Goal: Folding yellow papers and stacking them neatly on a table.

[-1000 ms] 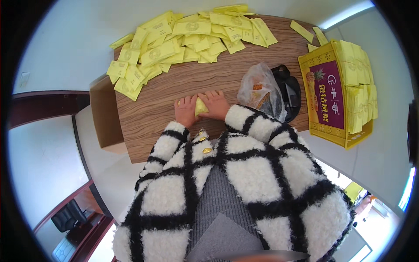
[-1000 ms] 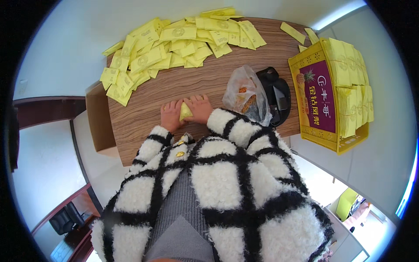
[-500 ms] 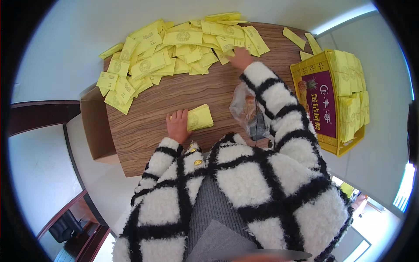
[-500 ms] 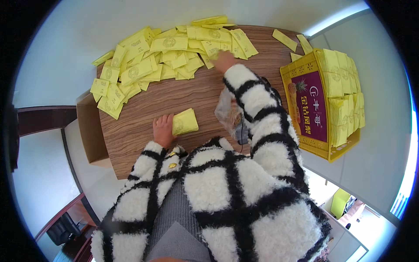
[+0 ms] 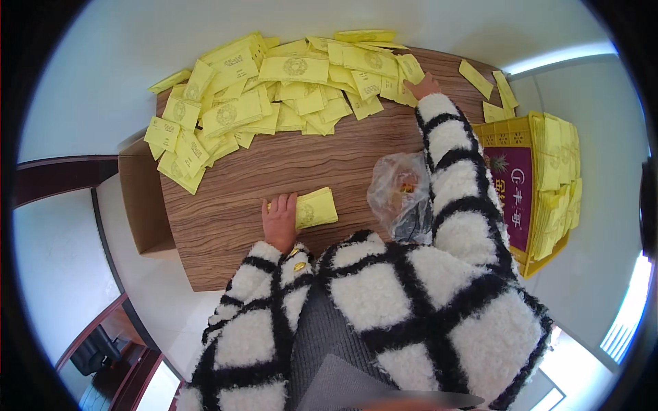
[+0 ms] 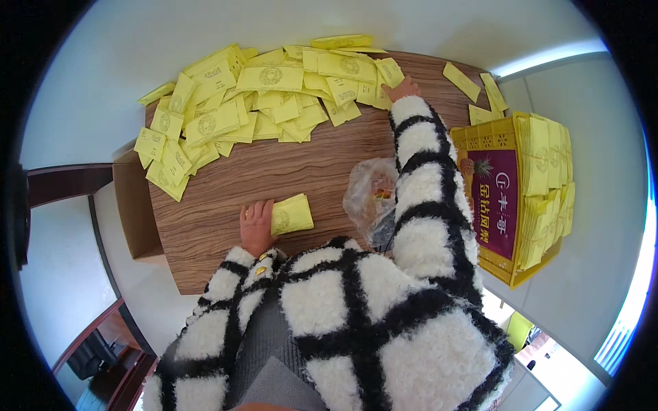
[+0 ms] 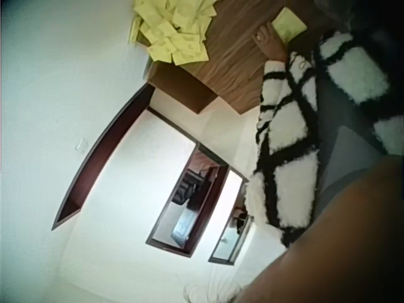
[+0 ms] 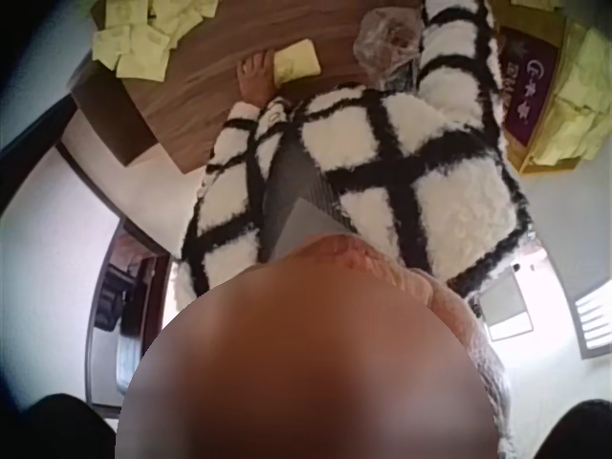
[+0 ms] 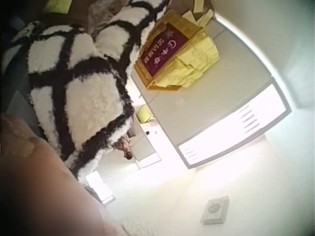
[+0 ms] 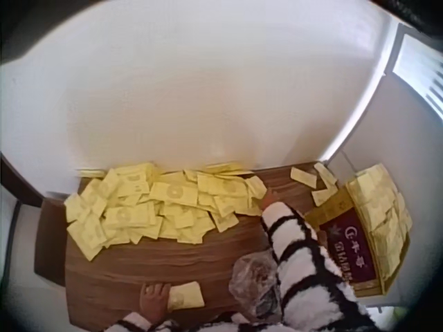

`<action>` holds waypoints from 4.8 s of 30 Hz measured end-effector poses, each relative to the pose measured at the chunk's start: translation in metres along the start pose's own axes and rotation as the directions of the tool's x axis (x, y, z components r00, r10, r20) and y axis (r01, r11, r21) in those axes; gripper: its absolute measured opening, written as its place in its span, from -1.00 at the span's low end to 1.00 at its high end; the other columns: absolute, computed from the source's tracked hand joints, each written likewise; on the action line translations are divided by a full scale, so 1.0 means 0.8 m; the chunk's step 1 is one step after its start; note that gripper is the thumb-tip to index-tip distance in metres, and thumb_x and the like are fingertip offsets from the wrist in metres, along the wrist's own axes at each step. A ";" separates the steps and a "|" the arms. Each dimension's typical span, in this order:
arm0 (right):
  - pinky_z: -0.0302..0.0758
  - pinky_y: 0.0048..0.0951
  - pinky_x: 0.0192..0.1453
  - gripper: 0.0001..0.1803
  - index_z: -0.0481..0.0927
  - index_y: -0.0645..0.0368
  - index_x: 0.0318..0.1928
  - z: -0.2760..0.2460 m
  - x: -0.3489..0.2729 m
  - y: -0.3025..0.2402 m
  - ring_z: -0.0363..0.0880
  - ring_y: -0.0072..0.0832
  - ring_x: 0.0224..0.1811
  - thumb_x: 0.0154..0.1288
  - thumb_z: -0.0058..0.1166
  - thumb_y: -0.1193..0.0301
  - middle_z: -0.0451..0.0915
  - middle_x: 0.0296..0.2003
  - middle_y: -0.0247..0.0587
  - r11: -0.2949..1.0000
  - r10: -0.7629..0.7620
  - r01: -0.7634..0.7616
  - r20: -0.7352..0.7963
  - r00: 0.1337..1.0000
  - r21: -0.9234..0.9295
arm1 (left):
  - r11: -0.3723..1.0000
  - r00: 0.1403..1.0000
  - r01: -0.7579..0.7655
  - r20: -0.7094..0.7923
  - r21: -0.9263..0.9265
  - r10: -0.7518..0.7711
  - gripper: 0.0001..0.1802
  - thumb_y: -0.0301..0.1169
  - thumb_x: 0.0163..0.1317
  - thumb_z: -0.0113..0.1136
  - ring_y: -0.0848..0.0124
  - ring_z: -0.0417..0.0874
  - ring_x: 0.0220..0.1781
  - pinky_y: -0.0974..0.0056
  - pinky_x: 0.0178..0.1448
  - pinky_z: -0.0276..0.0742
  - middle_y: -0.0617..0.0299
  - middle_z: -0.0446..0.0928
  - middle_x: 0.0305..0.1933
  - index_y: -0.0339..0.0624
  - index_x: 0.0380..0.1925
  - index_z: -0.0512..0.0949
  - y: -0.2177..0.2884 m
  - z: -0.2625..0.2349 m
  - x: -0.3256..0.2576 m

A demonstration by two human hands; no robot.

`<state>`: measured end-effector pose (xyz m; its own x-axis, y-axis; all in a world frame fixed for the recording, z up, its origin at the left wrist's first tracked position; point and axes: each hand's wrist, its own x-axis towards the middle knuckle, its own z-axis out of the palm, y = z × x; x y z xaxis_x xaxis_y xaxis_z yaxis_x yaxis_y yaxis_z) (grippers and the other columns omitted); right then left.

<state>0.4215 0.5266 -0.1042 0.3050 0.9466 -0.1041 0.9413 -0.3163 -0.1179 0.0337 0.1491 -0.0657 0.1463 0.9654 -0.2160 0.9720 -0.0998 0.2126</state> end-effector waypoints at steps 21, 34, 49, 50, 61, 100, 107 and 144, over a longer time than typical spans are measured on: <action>0.53 -0.21 0.10 -0.05 0.44 0.46 0.08 -0.064 -0.184 -0.059 0.59 0.04 0.04 -0.26 0.47 0.04 0.56 -0.02 0.31 0.910 -0.412 0.379 0.441 0.797 0.165 | 0.999 0.998 0.007 -0.057 -0.048 -0.010 -0.04 -0.25 -0.30 0.57 0.18 0.40 0.27 -0.14 0.45 0.15 0.19 0.41 0.17 -0.02 0.23 0.34 0.018 -0.005 -0.065; 0.55 -0.22 -0.05 -0.48 0.59 0.22 0.04 -0.066 -0.345 -0.035 0.68 -0.11 -0.12 0.10 0.28 0.21 0.68 -0.12 0.05 0.761 -0.602 0.481 0.201 0.772 0.435 | 0.999 0.999 0.034 0.000 -0.005 -0.034 0.14 -0.13 -0.43 0.64 0.18 0.38 0.30 -0.25 0.43 0.13 0.19 0.39 0.20 -0.01 0.29 0.28 0.015 -0.005 -0.169; 0.53 -0.39 -0.05 -0.45 0.56 0.36 0.01 -0.077 -0.512 -0.060 0.65 -0.39 -0.16 0.28 0.23 0.09 0.69 -0.20 -0.04 0.528 -0.620 0.144 0.264 0.739 0.837 | 0.984 0.994 0.026 -0.100 -0.174 -0.043 0.14 0.12 -0.27 0.55 0.02 0.36 0.31 -0.19 0.38 0.19 0.01 0.39 0.22 -0.09 0.34 0.26 -0.042 0.014 -0.185; 0.53 -0.39 -0.05 -0.45 0.56 0.36 0.01 -0.070 -0.522 -0.061 0.65 -0.39 -0.16 0.28 0.23 0.09 0.69 -0.20 -0.04 0.531 -0.622 0.138 0.273 0.734 0.836 | 0.966 0.987 0.016 -0.153 -0.260 -0.057 0.07 0.12 -0.18 0.52 0.02 0.36 0.30 -0.16 0.36 0.22 0.00 0.40 0.21 -0.08 0.33 0.29 -0.053 0.020 -0.185; 0.53 -0.42 0.00 -0.56 0.48 0.36 0.09 0.016 -0.610 -0.091 0.61 -0.43 -0.10 0.26 0.21 0.39 0.64 -0.11 -0.11 0.350 -0.731 -0.095 0.336 0.594 0.932 | 0.278 0.970 0.128 0.062 -0.952 -0.235 -0.33 -0.21 0.20 0.37 0.31 0.65 -0.06 0.25 0.02 0.55 0.05 0.63 -0.02 -0.36 0.21 0.37 -0.050 0.019 -0.188; 0.49 -0.41 -0.30 -0.63 0.62 0.26 -0.31 0.060 -0.607 -0.015 0.57 -0.51 -0.44 0.24 0.24 0.15 0.61 -0.49 -0.24 0.640 -0.545 0.071 0.387 0.744 0.765 | 0.674 0.946 0.223 -0.011 -0.705 -0.324 -0.54 -0.41 0.06 0.39 0.40 0.53 -0.40 0.29 -0.27 0.47 0.25 0.52 -0.43 -0.21 0.01 0.56 -0.069 0.039 -0.196; 0.53 -0.25 -0.11 -0.62 0.60 0.30 -0.18 0.047 -0.575 -0.017 0.64 -0.23 -0.20 0.23 0.24 0.19 0.67 -0.29 -0.06 0.667 -0.384 0.148 0.166 0.908 0.730 | 0.658 0.948 0.239 0.025 -0.714 -0.317 -0.56 -0.37 0.07 0.38 0.35 0.56 -0.37 0.24 -0.25 0.48 0.23 0.52 -0.43 -0.19 -0.01 0.56 -0.074 0.035 -0.196; 0.46 -0.45 -0.14 -0.75 0.72 0.08 -0.10 -0.045 -0.610 -0.057 0.54 -0.39 -0.28 0.19 0.21 0.55 0.51 -0.36 -0.28 0.330 -0.780 0.545 -0.102 0.617 0.771 | -0.373 0.903 0.367 0.423 -0.852 -0.079 -0.43 0.05 0.49 -0.16 0.42 0.67 -0.23 0.37 -0.17 0.57 0.12 0.63 -0.07 -0.22 0.15 0.45 -0.049 -0.056 -0.206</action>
<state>0.2344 0.0811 -0.0125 -0.5316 0.8372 0.1284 0.3654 0.3634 -0.8570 -0.0370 0.0050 0.0040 0.1330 0.7774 -0.6148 -0.4658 0.5966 0.6536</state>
